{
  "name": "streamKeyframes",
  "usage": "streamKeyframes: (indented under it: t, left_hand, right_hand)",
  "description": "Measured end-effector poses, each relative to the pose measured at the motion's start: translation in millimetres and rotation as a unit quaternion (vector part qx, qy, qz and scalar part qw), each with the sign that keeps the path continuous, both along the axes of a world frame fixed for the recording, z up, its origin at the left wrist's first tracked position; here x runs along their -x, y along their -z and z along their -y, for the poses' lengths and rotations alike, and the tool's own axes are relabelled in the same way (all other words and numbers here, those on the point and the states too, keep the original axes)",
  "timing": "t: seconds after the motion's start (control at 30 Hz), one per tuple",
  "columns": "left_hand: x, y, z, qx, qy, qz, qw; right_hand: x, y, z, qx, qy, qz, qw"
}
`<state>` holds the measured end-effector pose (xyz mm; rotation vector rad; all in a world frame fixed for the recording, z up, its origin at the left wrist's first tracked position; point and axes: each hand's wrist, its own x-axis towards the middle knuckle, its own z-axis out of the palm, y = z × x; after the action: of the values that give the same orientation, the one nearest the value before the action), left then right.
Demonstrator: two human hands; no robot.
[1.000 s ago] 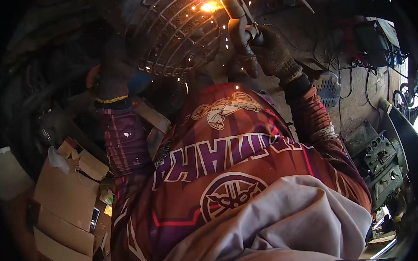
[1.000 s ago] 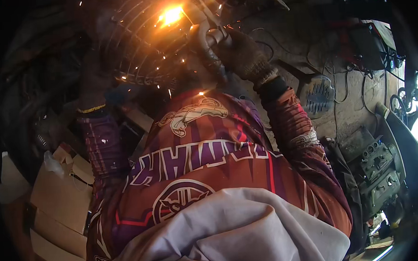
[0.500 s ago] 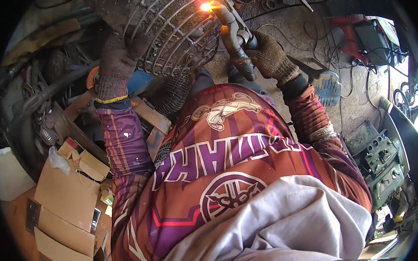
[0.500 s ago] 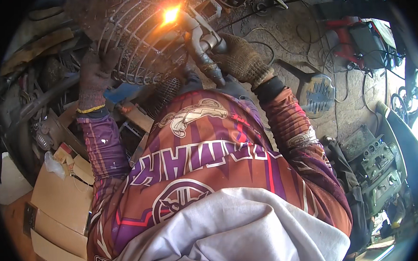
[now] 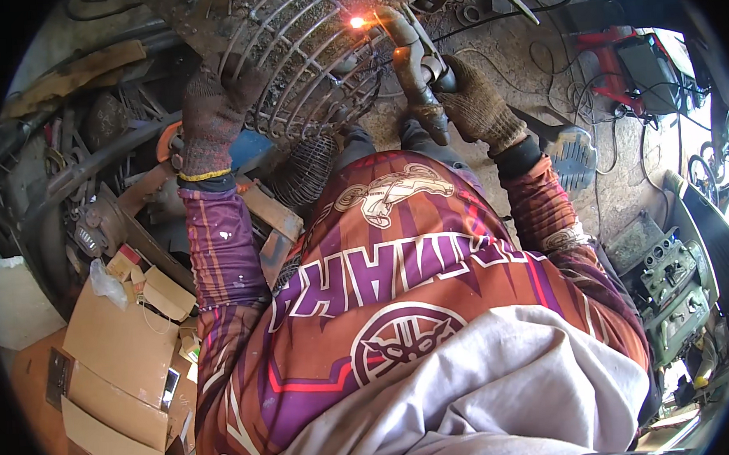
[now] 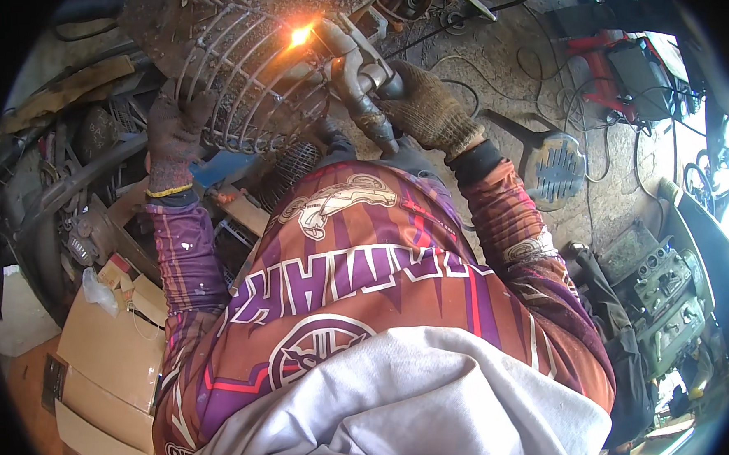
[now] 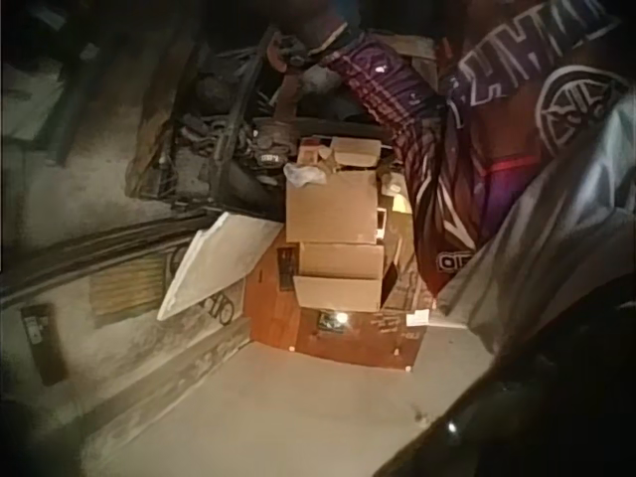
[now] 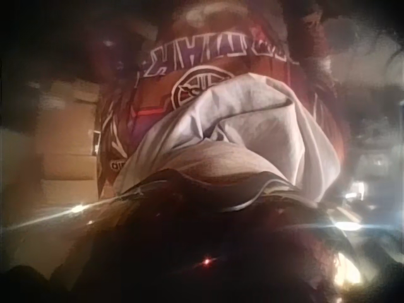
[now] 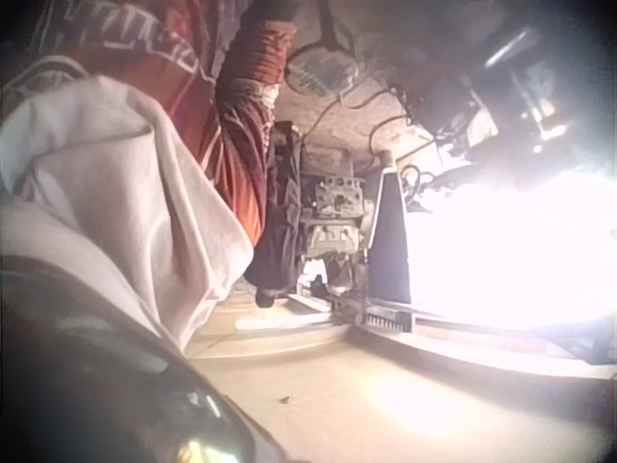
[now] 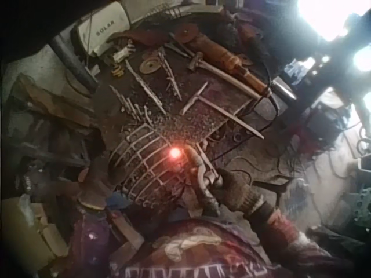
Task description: The person welds a curved metal frame using a welding torch, holding the torch with a gloved hand while supporting the frame with the other gloved hand.
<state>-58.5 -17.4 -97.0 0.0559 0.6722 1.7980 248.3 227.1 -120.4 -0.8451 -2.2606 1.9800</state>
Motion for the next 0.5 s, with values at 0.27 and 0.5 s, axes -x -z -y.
streamKeyframes:
  t: [0.27, 0.5]
  left_hand:
    - [-11, -8, 15, 0.241, 0.058, -0.563, 0.788]
    - [-45, -77, -21, 0.189, -0.145, -0.379, 0.894]
  right_hand:
    - [-27, 8, -10, -0.010, 0.088, 0.017, 0.996]
    - [-43, 13, -22, -0.005, 0.125, 0.046, 0.991]
